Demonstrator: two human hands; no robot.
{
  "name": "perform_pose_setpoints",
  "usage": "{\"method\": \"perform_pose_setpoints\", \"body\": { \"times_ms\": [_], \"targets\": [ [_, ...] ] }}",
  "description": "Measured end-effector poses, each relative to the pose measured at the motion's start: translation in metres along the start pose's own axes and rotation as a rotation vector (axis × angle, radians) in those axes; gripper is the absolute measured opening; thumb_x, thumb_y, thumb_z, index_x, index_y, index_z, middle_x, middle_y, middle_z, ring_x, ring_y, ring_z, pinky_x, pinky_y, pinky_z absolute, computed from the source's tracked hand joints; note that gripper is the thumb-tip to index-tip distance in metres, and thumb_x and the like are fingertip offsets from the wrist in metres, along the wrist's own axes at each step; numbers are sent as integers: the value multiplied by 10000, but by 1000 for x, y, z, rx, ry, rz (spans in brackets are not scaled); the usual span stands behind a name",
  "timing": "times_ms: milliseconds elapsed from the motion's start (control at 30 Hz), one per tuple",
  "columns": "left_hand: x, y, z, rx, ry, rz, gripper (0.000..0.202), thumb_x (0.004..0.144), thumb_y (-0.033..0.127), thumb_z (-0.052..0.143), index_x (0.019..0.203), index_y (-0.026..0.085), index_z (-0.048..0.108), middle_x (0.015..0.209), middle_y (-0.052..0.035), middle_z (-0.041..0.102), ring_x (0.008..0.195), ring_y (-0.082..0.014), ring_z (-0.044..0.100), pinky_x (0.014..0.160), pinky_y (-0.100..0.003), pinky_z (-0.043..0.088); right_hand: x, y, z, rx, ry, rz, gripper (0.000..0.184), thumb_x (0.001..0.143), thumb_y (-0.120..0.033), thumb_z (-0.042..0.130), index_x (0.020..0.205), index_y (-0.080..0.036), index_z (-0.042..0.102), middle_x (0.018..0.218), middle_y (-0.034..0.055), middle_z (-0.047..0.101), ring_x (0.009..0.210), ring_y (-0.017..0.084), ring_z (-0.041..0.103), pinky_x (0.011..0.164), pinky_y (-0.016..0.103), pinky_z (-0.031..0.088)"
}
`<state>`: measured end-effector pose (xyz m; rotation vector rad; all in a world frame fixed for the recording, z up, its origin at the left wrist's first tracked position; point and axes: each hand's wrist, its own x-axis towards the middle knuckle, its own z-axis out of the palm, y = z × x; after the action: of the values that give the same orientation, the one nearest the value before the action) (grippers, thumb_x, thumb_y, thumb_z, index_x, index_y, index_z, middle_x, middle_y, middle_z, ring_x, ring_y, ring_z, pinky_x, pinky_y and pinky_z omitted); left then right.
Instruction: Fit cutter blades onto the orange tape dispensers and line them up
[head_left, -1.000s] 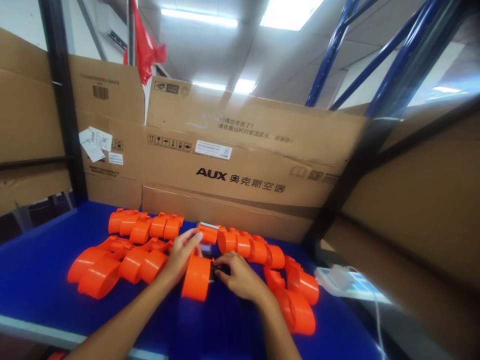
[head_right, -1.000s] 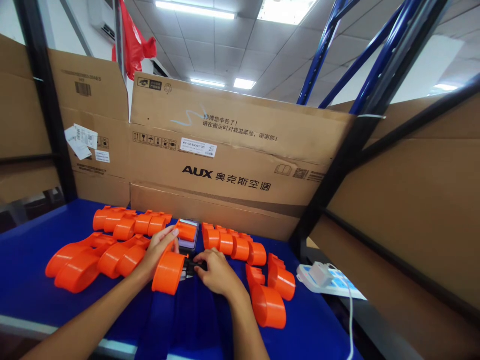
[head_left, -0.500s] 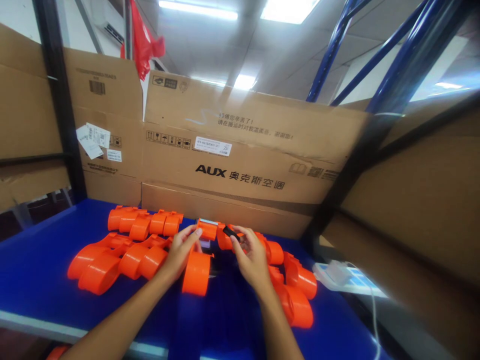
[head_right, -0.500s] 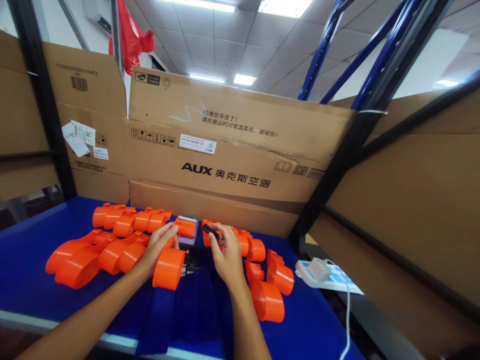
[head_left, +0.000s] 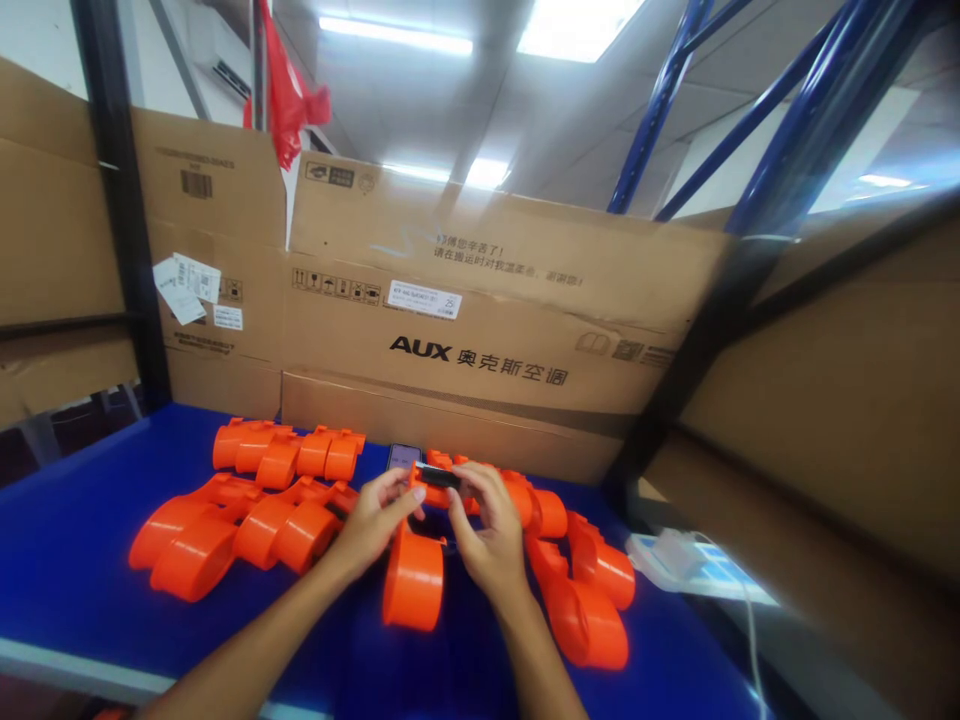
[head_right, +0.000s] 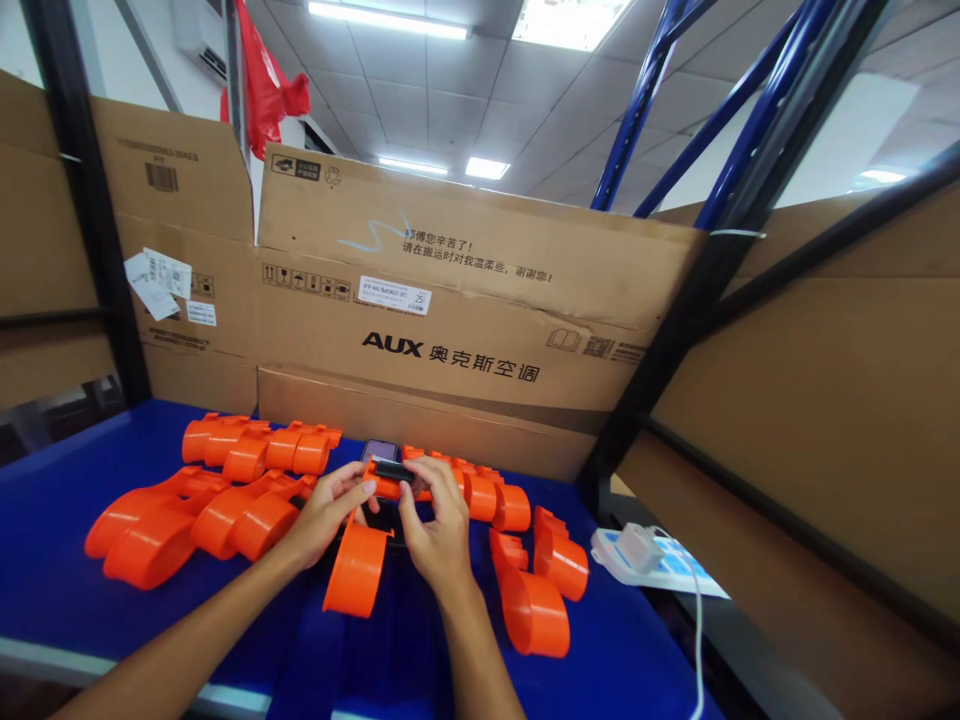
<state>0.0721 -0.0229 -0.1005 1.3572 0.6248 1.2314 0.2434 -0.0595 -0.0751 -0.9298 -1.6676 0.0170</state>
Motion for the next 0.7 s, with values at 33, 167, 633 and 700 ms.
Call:
{"method": "perform_pose_setpoints", "body": {
  "times_ms": [33,167,633,700],
  "targets": [
    [0,0,0,-2,-3,1,453,790,477,697,1103,152,656,720,-24,658,518,-112,531,537,-231,395,0,0,0,-5,4,-2,238,914,-242,592,1146,-239,641,1090,95,652,939,222,636,836,390,543],
    [0,1,1,-19,-10,8,473,779,463,710,1134,156,646,726,-24,668,513,-109,532,528,-227,397,0,-2,2,-25,24,-18,229,908,-239,602,1127,-250,669,1098,93,672,995,237,652,868,407,547],
    [1,1,4,-57,-25,9,466,771,437,714,1127,143,648,733,-41,687,555,-131,572,506,-219,398,-3,-3,7,-88,127,-46,251,904,-237,621,1140,-259,702,1082,92,695,988,241,671,876,428,561],
    [1,1,5,-52,-18,4,468,768,436,715,1126,142,648,758,-45,689,549,-130,570,498,-221,395,-3,-3,7,-88,125,-45,255,906,-243,618,1146,-263,702,1089,94,687,982,241,669,873,430,560]
  ]
}}
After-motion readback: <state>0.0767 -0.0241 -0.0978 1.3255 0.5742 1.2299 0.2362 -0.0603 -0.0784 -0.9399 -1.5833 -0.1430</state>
